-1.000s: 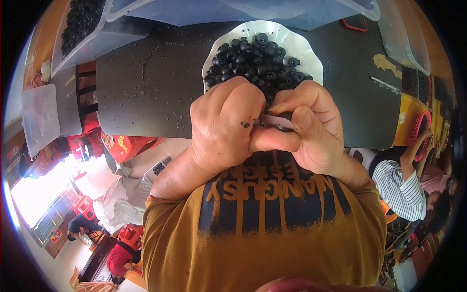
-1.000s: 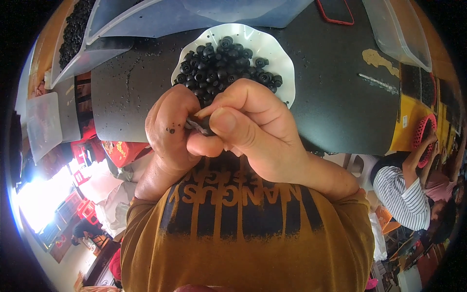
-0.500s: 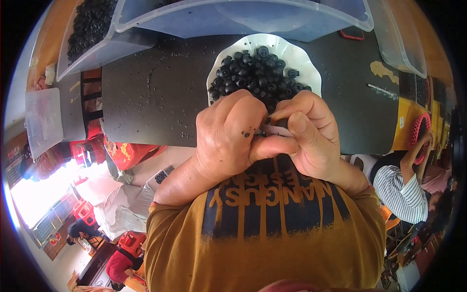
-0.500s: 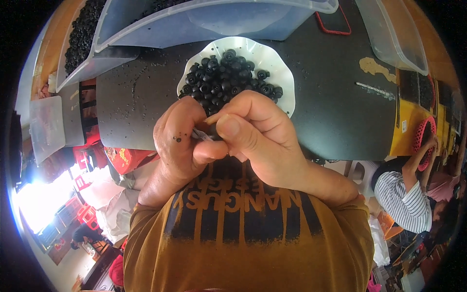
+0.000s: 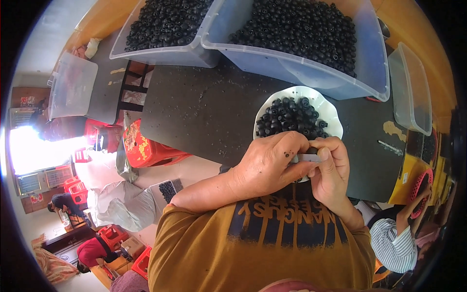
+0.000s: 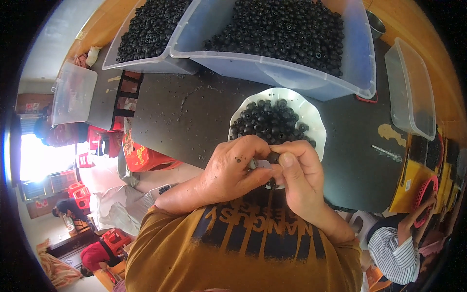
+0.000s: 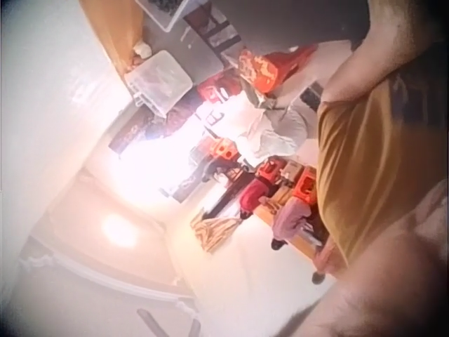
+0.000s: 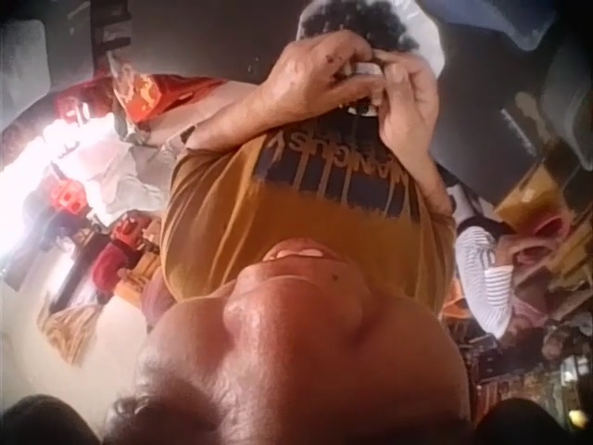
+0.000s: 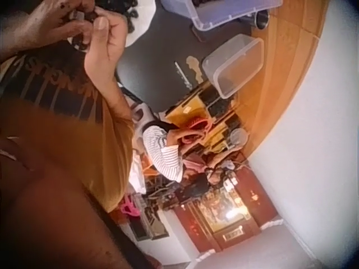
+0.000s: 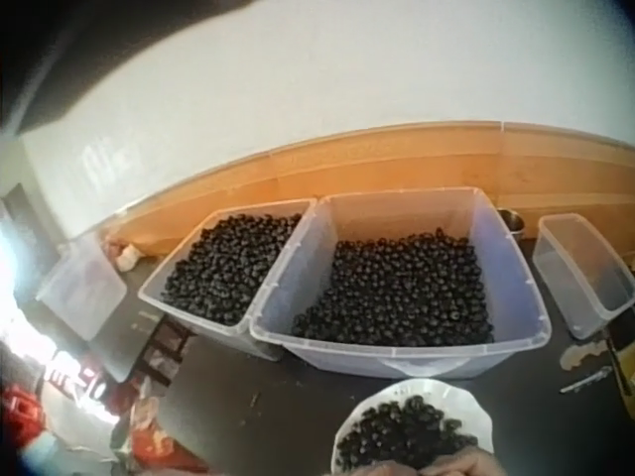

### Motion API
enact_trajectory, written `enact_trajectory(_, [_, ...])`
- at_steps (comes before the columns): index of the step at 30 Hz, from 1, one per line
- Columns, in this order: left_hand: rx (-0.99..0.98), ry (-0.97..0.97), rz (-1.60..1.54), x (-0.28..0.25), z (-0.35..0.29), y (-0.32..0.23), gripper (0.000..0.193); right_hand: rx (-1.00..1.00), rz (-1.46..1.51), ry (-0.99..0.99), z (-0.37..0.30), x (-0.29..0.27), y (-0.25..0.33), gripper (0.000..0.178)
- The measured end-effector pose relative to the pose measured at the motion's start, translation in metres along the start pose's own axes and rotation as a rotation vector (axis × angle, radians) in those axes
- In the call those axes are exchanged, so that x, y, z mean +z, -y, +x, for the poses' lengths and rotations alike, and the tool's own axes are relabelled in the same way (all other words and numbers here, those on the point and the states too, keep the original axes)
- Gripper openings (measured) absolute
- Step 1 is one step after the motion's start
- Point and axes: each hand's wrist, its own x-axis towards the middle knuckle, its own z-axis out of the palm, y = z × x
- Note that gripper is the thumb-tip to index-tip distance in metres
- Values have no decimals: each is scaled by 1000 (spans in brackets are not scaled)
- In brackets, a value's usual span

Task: The person sorts and inspects small black plastic components by hand at a table.

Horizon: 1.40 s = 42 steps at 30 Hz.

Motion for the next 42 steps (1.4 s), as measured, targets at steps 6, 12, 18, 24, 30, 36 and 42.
enact_trajectory(6, [-200,5,-63,-20,0,-5,22,14,-166,67,-3,1,-1,22])
enact_trajectory(12, [-188,-587,-273,-153,62,37,14,-70,-261,-49,-3,-15,0,22])
enact_trajectory(18, [-138,-617,-565,-88,43,24,22,-107,-324,-237,2,-49,5,18])
enact_trajectory(24, [-430,-457,-588,-39,6,55,29,-312,-1021,-17,41,-65,12,12])
enact_trajectory(30, [-484,-443,-666,-30,-6,53,23,-413,-1531,136,81,-50,2,11])
enact_trajectory(36, [-528,-402,-669,-27,-10,57,24,-300,-1678,183,90,-43,-4,12])
enact_trajectory(42, [-548,-382,-652,-25,-11,54,25,-284,-1355,137,84,-42,2,16])
